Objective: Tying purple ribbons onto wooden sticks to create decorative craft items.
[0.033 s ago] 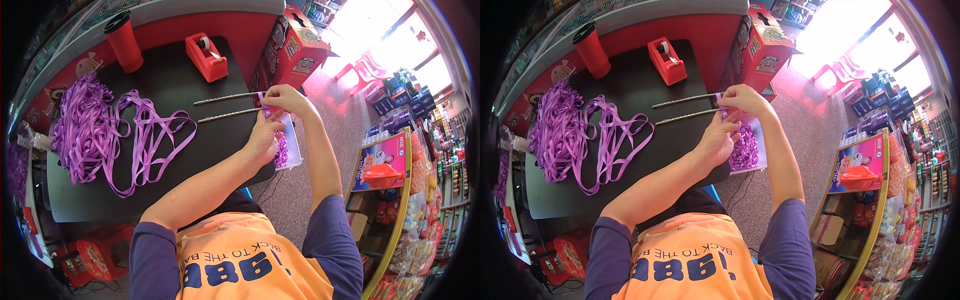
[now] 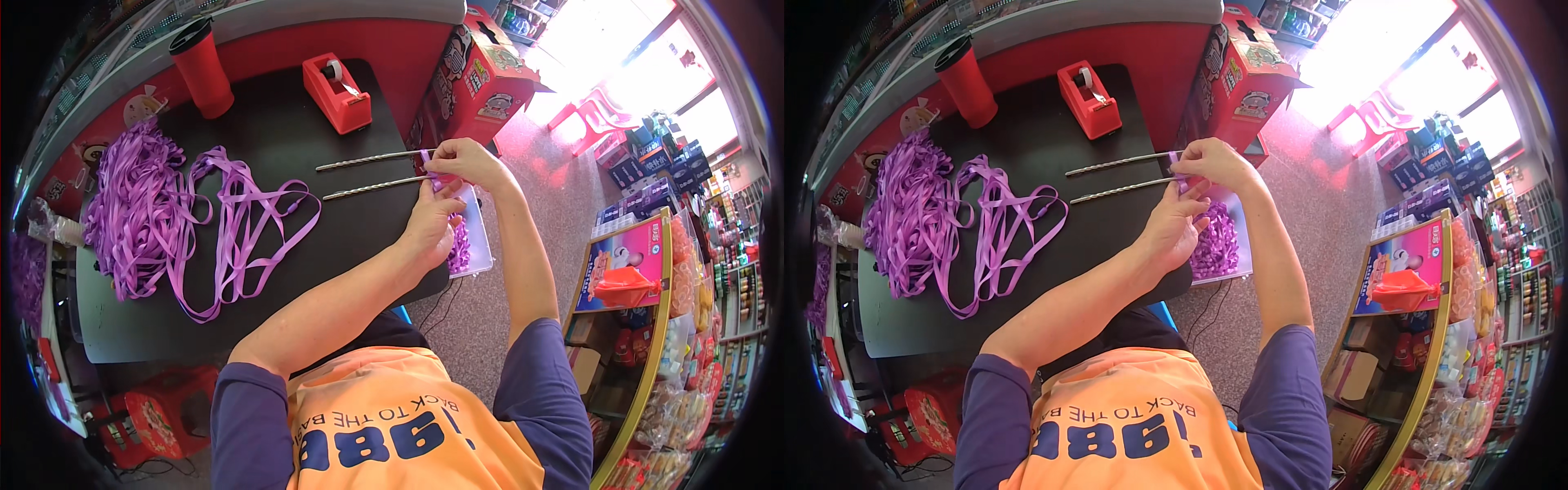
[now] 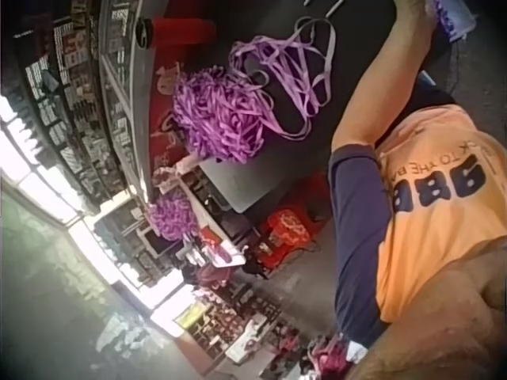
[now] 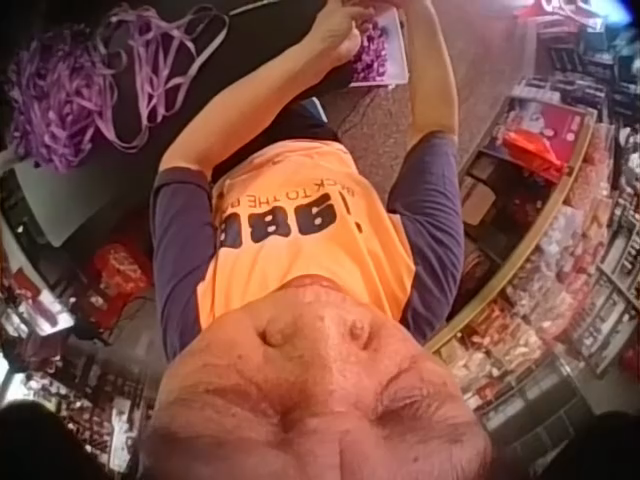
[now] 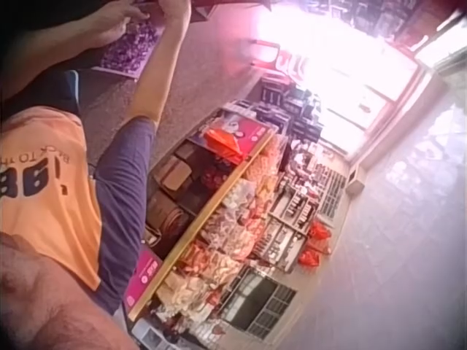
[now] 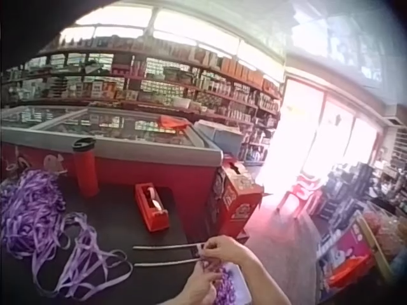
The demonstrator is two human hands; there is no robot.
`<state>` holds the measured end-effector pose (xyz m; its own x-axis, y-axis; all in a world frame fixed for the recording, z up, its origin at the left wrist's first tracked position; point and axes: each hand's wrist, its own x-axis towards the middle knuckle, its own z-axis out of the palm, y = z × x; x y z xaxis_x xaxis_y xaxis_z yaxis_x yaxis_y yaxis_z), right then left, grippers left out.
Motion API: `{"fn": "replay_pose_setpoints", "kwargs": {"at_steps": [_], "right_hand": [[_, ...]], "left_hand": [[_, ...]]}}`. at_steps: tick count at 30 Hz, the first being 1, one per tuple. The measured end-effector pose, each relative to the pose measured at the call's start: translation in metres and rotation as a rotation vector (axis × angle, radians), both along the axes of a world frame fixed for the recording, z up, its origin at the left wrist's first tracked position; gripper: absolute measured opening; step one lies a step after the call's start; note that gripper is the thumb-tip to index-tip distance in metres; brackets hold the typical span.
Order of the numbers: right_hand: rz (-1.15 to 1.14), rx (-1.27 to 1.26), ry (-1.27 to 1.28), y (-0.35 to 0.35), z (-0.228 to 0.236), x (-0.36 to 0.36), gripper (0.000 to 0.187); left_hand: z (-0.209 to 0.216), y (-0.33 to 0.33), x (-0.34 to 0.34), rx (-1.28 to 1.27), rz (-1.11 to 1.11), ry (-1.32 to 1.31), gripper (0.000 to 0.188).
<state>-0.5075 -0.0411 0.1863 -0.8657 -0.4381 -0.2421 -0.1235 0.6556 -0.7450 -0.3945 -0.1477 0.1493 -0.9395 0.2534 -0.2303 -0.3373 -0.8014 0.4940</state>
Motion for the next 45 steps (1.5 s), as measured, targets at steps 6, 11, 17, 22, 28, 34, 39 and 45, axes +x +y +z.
{"fn": "replay_pose_setpoints", "kwargs": {"at_steps": [6, 11, 17, 22, 28, 34, 39, 45], "right_hand": [[-0.135, 0.096, 0.219, -0.008, 0.002, 0.021, 0.039], [-0.022, -0.153, -0.025, 0.005, -0.019, 0.013, 0.047], [-0.141, -0.994, -0.771, 0.024, -0.057, 0.008, 0.050], [-0.099, -1.070, -0.572, 0.002, -0.097, 0.008, 0.033], [-0.119, -1.150, -0.617, -0.001, -0.110, 0.010, 0.034], [-0.459, -1.102, -0.603, -0.017, -0.084, 0.033, 0.030], [-0.138, -1.178, -0.726, 0.005, -0.102, 0.004, 0.023], [-0.132, -1.236, -0.936, 0.013, -0.114, -0.015, 0.019]], "left_hand": [[-0.001, -0.002, 0.000, -0.011, -0.011, 0.017, 0.067], [0.000, -0.003, 0.000, -0.016, -0.005, 0.006, 0.063], [0.000, -0.004, 0.001, 0.012, -0.028, -0.009, 0.061], [0.006, -0.004, 0.004, 0.012, -0.020, -0.042, 0.059], [0.007, -0.005, 0.004, 0.012, -0.019, -0.060, 0.058], [0.008, -0.007, 0.005, 0.011, -0.014, -0.041, 0.057], [0.013, -0.006, 0.005, 0.027, -0.026, -0.035, 0.064], [0.010, -0.006, 0.004, -0.016, -0.031, -0.034, 0.058]]}}
